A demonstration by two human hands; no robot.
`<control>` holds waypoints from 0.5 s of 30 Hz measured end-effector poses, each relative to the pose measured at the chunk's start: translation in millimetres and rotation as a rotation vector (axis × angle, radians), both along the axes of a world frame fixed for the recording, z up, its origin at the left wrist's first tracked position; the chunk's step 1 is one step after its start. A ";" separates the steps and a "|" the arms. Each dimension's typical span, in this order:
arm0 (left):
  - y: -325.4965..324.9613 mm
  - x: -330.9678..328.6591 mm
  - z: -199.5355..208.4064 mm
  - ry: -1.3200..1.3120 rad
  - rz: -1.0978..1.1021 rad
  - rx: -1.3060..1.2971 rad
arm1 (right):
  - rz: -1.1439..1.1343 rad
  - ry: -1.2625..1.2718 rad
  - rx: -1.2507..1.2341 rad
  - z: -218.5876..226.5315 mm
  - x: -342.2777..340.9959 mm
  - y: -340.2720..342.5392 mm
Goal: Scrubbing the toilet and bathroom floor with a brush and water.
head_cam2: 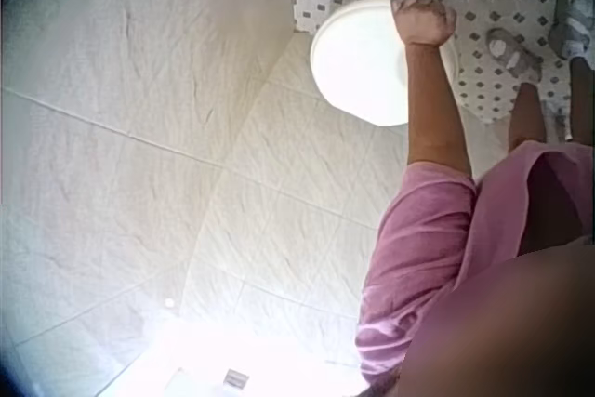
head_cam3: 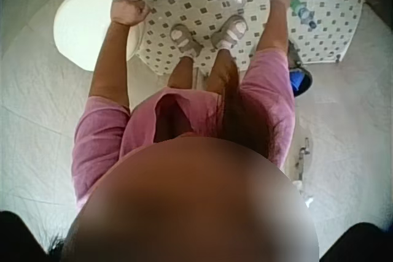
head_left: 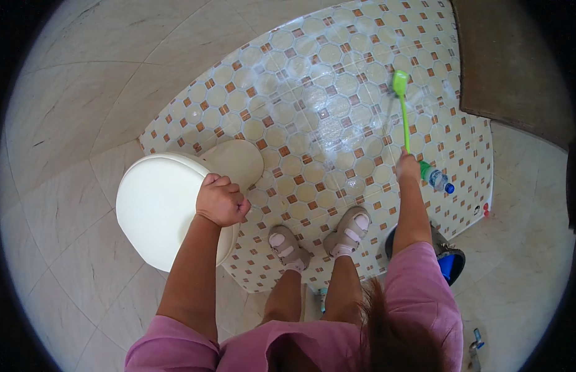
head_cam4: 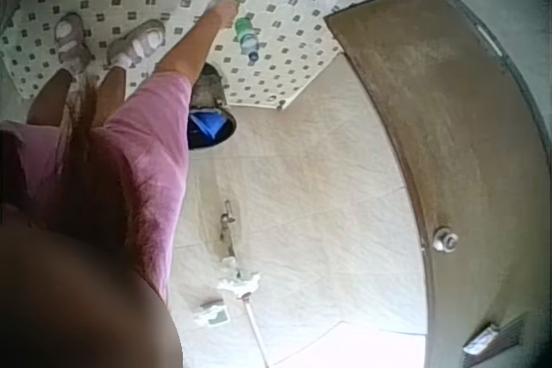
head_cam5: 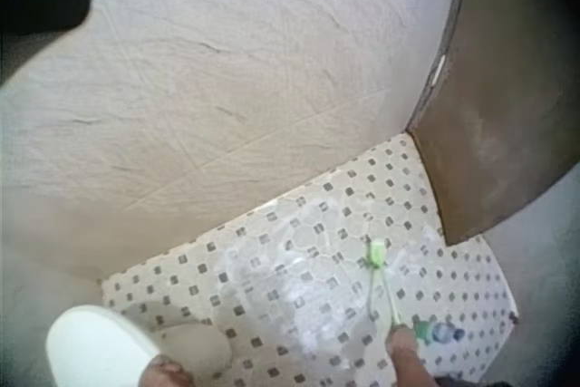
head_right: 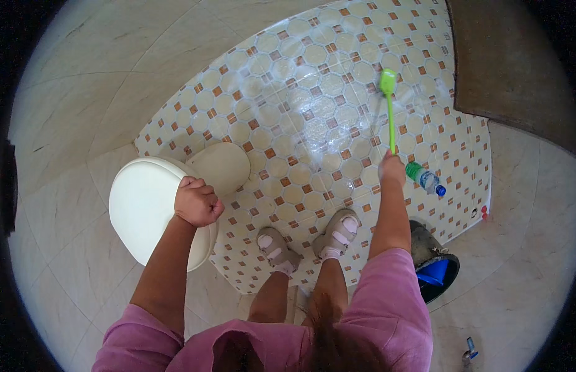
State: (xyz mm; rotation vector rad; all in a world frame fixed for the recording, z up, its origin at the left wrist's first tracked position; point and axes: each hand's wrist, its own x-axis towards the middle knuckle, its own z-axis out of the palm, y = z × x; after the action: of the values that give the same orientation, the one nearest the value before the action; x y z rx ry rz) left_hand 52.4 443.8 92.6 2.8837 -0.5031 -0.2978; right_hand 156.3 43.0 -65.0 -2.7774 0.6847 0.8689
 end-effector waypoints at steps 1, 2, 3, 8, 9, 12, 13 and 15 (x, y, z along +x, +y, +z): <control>-0.6 1.2 1.2 -0.017 -0.002 -0.005 | -0.047 -0.027 0.064 -12.4 6.1 0.5; 1.2 -1.0 -0.3 -0.015 0.010 0.000 | 0.048 -0.018 0.141 -11.7 0.5 24.5; -1.2 1.2 -5.4 -0.009 -0.006 -0.019 | 0.116 0.079 0.106 -41.7 -17.9 21.7; 6.4 -4.4 4.2 0.016 -0.015 0.022 | 0.571 0.280 0.095 18.0 -13.0 41.0; 5.8 -4.9 3.1 0.015 -0.006 0.005 | 0.448 0.226 0.068 22.6 3.5 25.7; 1.8 -1.9 1.1 -0.010 -0.043 0.006 | 0.085 0.030 0.034 6.2 44.4 -13.0; 0.2 -0.3 1.6 -0.008 -0.063 0.036 | 0.120 0.009 0.077 -15.7 46.2 -13.5; -0.2 -0.7 2.6 -0.001 -0.051 0.015 | 0.249 -0.006 0.115 -37.0 33.1 2.8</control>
State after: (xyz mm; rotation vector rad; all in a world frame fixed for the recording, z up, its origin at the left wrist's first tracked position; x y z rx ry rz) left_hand 51.8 443.5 95.2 2.8885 -0.5784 -0.3097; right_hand 189.4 45.8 -102.0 -2.7970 0.2804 0.9111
